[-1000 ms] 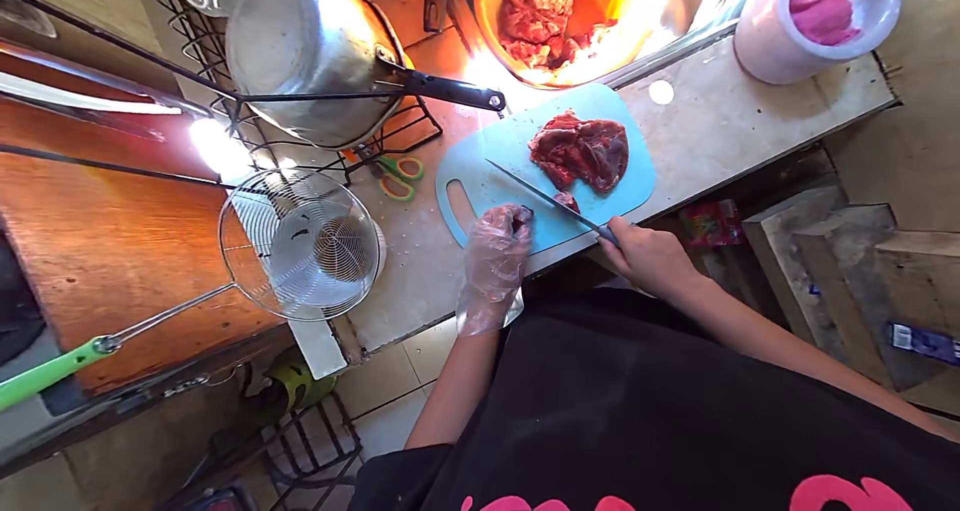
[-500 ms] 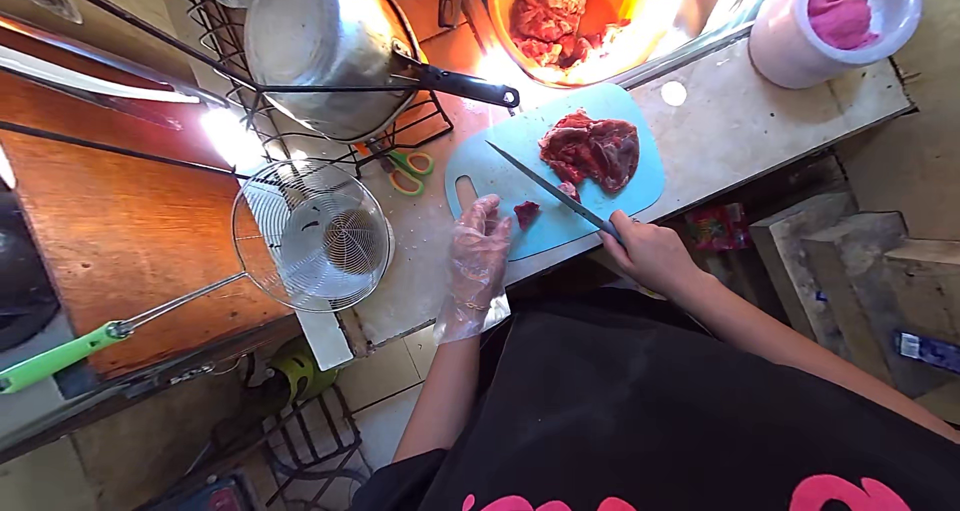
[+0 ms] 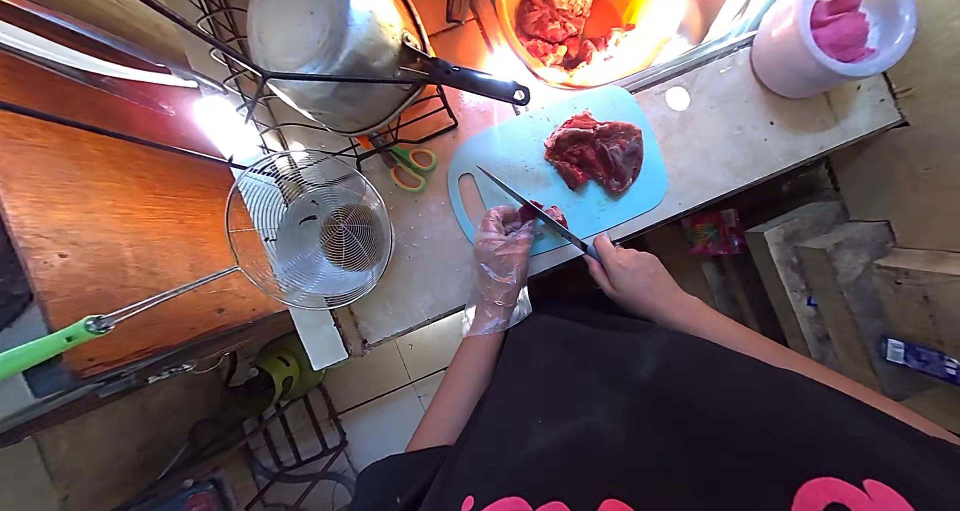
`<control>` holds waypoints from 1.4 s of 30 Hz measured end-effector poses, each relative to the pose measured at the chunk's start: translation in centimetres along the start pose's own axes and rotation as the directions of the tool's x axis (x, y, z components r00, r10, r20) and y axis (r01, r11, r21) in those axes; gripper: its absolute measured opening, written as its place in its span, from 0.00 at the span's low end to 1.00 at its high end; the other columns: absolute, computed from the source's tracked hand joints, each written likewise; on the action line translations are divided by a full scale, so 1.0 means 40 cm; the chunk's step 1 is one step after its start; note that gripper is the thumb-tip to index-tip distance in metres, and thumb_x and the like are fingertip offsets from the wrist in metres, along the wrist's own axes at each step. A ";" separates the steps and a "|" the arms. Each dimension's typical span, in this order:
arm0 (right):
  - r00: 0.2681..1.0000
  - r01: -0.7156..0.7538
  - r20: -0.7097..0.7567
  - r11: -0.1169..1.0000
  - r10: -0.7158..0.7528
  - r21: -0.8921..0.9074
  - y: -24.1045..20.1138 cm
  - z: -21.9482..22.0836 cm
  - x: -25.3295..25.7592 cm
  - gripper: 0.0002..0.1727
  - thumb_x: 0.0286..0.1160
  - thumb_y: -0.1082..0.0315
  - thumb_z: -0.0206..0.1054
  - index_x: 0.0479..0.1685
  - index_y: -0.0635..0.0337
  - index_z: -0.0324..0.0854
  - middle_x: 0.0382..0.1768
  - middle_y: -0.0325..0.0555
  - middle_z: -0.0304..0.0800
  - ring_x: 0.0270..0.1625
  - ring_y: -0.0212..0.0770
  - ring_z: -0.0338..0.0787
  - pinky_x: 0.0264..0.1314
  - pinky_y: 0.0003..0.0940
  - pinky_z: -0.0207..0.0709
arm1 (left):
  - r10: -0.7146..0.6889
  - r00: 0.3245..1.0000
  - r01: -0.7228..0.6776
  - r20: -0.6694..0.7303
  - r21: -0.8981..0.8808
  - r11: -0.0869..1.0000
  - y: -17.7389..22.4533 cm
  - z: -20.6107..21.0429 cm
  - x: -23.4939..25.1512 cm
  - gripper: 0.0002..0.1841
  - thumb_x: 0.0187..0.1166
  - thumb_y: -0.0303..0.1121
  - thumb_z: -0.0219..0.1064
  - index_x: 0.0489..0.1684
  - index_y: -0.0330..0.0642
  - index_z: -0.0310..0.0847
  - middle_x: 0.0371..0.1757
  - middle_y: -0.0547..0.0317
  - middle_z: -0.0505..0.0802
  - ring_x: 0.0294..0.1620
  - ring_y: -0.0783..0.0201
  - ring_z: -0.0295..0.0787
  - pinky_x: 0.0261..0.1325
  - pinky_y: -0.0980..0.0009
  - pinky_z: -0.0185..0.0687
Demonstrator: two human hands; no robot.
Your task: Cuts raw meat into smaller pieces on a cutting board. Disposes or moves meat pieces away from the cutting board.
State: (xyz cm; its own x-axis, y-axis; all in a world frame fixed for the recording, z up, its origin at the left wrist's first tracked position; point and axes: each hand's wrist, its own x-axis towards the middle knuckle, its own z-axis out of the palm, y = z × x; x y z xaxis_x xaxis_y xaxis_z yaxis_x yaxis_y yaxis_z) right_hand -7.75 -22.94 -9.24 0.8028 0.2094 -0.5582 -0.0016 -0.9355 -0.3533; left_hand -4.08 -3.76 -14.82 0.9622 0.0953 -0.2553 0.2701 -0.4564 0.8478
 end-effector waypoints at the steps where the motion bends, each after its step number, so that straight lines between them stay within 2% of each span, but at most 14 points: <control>1: 0.998 -0.023 0.050 1.000 0.023 0.001 -0.007 -0.008 0.003 0.23 0.96 0.57 0.43 0.56 0.69 0.75 0.39 0.65 0.90 0.49 0.66 0.93 0.48 0.59 0.82 | 0.034 0.999 -0.034 -0.011 -0.001 0.999 -0.006 0.003 0.000 0.16 0.74 0.29 0.78 0.57 0.37 0.86 0.50 0.51 0.95 0.47 0.64 0.95 0.56 0.63 0.91; 4: 0.987 -0.067 0.147 0.998 0.069 -0.017 -0.028 -0.032 0.013 0.22 0.97 0.57 0.42 0.59 0.68 0.74 0.42 0.65 0.89 0.53 0.65 0.92 0.51 0.59 0.81 | 0.172 0.985 -0.171 -0.018 0.056 0.984 -0.022 0.005 0.002 0.11 0.76 0.29 0.75 0.52 0.36 0.91 0.54 0.49 0.95 0.55 0.62 0.94 0.65 0.62 0.87; 7: 0.988 -0.072 0.131 0.996 0.078 -0.050 -0.049 -0.034 0.030 0.20 0.97 0.58 0.43 0.59 0.67 0.73 0.39 0.62 0.89 0.51 0.64 0.93 0.50 0.57 0.82 | 0.244 0.970 -0.240 -0.012 0.131 0.962 -0.023 0.002 0.004 0.09 0.76 0.29 0.74 0.49 0.37 0.92 0.53 0.49 0.96 0.57 0.58 0.93 0.66 0.58 0.85; 12: 0.973 -0.147 0.170 0.987 0.157 -0.069 -0.097 -0.027 0.102 0.20 0.97 0.57 0.45 0.67 0.65 0.70 0.44 0.64 0.90 0.54 0.65 0.93 0.52 0.59 0.83 | 0.274 0.962 -0.270 -0.013 0.141 0.953 -0.028 0.002 0.003 0.09 0.76 0.27 0.74 0.49 0.35 0.92 0.56 0.46 0.95 0.60 0.56 0.92 0.68 0.57 0.85; 14: 0.973 -0.149 0.165 0.986 0.159 -0.073 -0.101 -0.019 0.115 0.20 0.97 0.56 0.45 0.68 0.64 0.69 0.44 0.63 0.90 0.54 0.65 0.93 0.52 0.58 0.83 | 0.281 0.959 -0.273 -0.034 0.144 0.951 -0.028 0.003 0.008 0.08 0.76 0.27 0.74 0.47 0.34 0.92 0.55 0.46 0.95 0.59 0.56 0.93 0.66 0.57 0.86; 18: 0.977 -0.140 0.155 0.988 0.148 -0.061 -0.069 -0.015 0.066 0.21 0.97 0.58 0.44 0.67 0.66 0.71 0.46 0.65 0.90 0.56 0.66 0.93 0.55 0.60 0.82 | 0.211 0.977 -0.206 -0.015 0.159 0.966 -0.006 -0.010 -0.002 0.09 0.78 0.29 0.73 0.51 0.37 0.90 0.55 0.47 0.94 0.56 0.53 0.92 0.64 0.51 0.86; 22: 0.965 -0.141 0.213 0.987 0.155 -0.080 -0.050 -0.025 0.027 0.22 0.97 0.59 0.42 0.69 0.68 0.70 0.49 0.67 0.90 0.59 0.66 0.92 0.58 0.60 0.81 | 0.203 0.979 -0.195 -0.028 0.176 0.965 -0.005 -0.003 0.000 0.07 0.77 0.29 0.73 0.48 0.39 0.90 0.52 0.49 0.94 0.52 0.55 0.93 0.60 0.53 0.87; 26: 0.981 -0.112 0.148 0.990 0.124 -0.087 -0.074 -0.021 0.078 0.21 0.97 0.58 0.45 0.69 0.67 0.69 0.47 0.66 0.90 0.56 0.66 0.92 0.55 0.60 0.82 | 0.248 0.969 -0.241 -0.004 0.225 0.944 -0.006 -0.009 0.010 0.07 0.77 0.28 0.73 0.47 0.36 0.90 0.53 0.44 0.94 0.55 0.48 0.92 0.62 0.47 0.85; 30: 0.988 -0.079 0.125 0.992 0.092 -0.103 -0.095 -0.036 0.107 0.22 0.97 0.59 0.45 0.73 0.67 0.67 0.49 0.66 0.90 0.57 0.66 0.92 0.56 0.61 0.82 | 0.329 0.944 -0.313 -0.005 0.293 0.903 -0.012 -0.016 0.035 0.06 0.77 0.29 0.74 0.43 0.36 0.91 0.50 0.44 0.94 0.55 0.48 0.92 0.63 0.47 0.85; 33: 0.991 -0.057 0.113 0.995 0.067 -0.088 -0.091 -0.044 0.096 0.22 0.97 0.59 0.44 0.74 0.66 0.68 0.51 0.66 0.90 0.59 0.66 0.91 0.58 0.61 0.81 | 0.276 0.961 -0.260 -0.008 0.308 0.915 0.002 -0.018 0.047 0.06 0.76 0.30 0.74 0.42 0.36 0.90 0.48 0.44 0.94 0.54 0.47 0.91 0.61 0.46 0.84; 36: 0.988 -0.058 0.140 0.997 0.064 -0.047 -0.047 -0.055 0.054 0.23 0.97 0.59 0.43 0.72 0.68 0.69 0.54 0.70 0.88 0.63 0.69 0.89 0.62 0.64 0.78 | 0.191 0.978 -0.154 -0.081 0.334 0.930 0.013 -0.025 0.073 0.08 0.75 0.31 0.74 0.43 0.34 0.89 0.44 0.41 0.94 0.49 0.45 0.93 0.57 0.44 0.85; 40: 0.987 -0.051 0.145 0.994 0.065 -0.098 0.026 -0.078 0.026 0.24 0.97 0.55 0.42 0.69 0.66 0.70 0.50 0.69 0.89 0.60 0.69 0.90 0.59 0.64 0.79 | 0.038 0.998 -0.016 -0.053 0.377 0.926 0.042 -0.029 0.085 0.12 0.78 0.35 0.73 0.48 0.35 0.87 0.44 0.40 0.94 0.49 0.43 0.92 0.57 0.42 0.83; 42: 0.988 -0.043 0.145 0.996 0.054 -0.075 0.041 -0.091 0.026 0.24 0.96 0.54 0.41 0.67 0.66 0.72 0.49 0.67 0.89 0.60 0.68 0.89 0.59 0.63 0.78 | 0.007 0.999 0.009 -0.037 0.401 0.916 0.052 -0.031 0.090 0.12 0.79 0.36 0.72 0.49 0.34 0.87 0.45 0.39 0.93 0.51 0.41 0.92 0.58 0.41 0.83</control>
State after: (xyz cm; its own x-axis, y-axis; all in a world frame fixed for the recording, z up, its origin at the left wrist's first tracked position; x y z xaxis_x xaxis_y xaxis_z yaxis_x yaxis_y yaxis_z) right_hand -4.75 -25.29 -7.64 0.7063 0.1982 -0.6796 0.0089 -0.9624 -0.2715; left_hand 0.01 -3.26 -13.39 0.9647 0.1249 -0.2320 0.2414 -0.7722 0.5877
